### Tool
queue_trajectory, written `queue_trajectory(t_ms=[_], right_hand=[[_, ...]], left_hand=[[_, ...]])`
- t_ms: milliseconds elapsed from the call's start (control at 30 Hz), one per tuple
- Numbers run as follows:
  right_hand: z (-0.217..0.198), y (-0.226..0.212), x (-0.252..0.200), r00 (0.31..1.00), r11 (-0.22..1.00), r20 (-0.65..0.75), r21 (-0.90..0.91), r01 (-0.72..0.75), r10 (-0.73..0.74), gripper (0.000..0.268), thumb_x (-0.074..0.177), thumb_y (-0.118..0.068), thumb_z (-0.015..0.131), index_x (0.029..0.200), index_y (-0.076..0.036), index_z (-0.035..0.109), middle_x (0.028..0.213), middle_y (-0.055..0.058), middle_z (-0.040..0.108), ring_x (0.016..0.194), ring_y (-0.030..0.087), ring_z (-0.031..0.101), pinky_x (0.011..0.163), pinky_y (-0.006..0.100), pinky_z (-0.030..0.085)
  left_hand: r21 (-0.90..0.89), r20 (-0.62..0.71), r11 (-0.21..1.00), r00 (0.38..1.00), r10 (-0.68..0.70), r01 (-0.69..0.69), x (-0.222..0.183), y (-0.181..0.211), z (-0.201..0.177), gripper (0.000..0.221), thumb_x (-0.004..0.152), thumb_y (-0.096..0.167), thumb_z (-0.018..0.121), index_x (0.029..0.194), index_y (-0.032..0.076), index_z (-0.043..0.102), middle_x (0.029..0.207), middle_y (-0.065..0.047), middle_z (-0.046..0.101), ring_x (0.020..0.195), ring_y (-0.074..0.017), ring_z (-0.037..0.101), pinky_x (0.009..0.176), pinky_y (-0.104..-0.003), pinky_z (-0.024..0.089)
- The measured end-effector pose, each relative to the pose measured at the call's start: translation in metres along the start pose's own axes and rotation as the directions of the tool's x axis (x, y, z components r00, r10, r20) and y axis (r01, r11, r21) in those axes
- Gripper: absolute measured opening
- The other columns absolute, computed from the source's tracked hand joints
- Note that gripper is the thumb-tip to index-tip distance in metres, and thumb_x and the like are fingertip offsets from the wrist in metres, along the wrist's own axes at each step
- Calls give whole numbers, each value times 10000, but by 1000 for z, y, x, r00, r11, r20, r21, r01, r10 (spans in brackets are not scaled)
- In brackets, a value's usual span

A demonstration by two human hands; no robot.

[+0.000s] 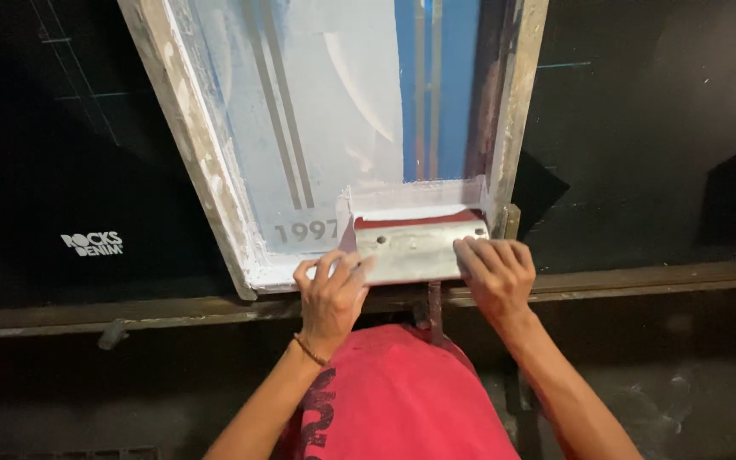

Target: Applying and spreading white ink on a screen printing frame using a squeegee tool.

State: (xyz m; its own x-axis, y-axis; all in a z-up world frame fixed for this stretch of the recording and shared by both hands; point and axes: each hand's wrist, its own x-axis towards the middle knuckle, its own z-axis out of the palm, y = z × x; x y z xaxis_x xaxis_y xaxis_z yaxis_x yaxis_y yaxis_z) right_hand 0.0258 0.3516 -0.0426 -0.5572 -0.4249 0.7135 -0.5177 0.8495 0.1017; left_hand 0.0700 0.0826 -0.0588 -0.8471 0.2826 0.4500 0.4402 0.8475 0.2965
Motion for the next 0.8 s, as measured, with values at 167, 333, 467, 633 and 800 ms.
queue_trajectory(t_ms=[167, 333, 467, 633, 800], right_hand=[[-6, -12, -22, 1000, 1000, 28, -24, -3, 4, 127, 858, -127, 826, 787, -169, 730, 790, 6, 696, 678, 191, 640, 725, 331, 517], [-18, -11, -13, 998, 999, 59, 43, -7, 4, 143, 945, -144, 698, 805, -167, 718, 771, 8, 663, 697, 194, 638, 780, 335, 509], [2, 4, 0, 999, 999, -41, -30, -16, 15, 176, 931, -119, 751, 767, -164, 705, 721, -15, 648, 688, 185, 604, 817, 344, 496], [7, 10, 49, 985, 994, -173, -108, -16, -3, 220, 946, -77, 757, 763, -167, 676, 761, -17, 650, 695, 178, 607, 832, 337, 497], [1, 7, 40, 997, 997, -66, -69, 31, -36, 236, 893, -88, 808, 718, -183, 681, 736, -16, 643, 675, 167, 606, 808, 310, 503]], left_hand=[[32, 23, 999, 1000, 17, -18, -21, 5, 1, 502, 697, 168, 863, 1175, 194, 712, 1153, 30, 664, 1129, -215, 572, 946, -488, 316], [16, 45, 999, 998, 35, -36, -18, -1, -2, 449, 740, 191, 839, 1171, 196, 711, 1107, 54, 660, 1125, -205, 568, 947, -488, 307], [57, -34, 996, 997, 67, -65, 9, -16, 1, 328, 778, 170, 824, 1093, 177, 731, 1110, 27, 680, 1148, -215, 577, 965, -505, 288], [100, -117, 993, 990, 75, -63, 44, -21, -14, 376, 788, 167, 827, 1152, 171, 732, 1146, 33, 680, 1160, -208, 569, 1002, -508, 261], [58, -60, 998, 998, 22, -18, 26, -15, -12, 407, 709, 186, 848, 1098, 169, 728, 1151, 38, 676, 1132, -227, 584, 979, -510, 307]])
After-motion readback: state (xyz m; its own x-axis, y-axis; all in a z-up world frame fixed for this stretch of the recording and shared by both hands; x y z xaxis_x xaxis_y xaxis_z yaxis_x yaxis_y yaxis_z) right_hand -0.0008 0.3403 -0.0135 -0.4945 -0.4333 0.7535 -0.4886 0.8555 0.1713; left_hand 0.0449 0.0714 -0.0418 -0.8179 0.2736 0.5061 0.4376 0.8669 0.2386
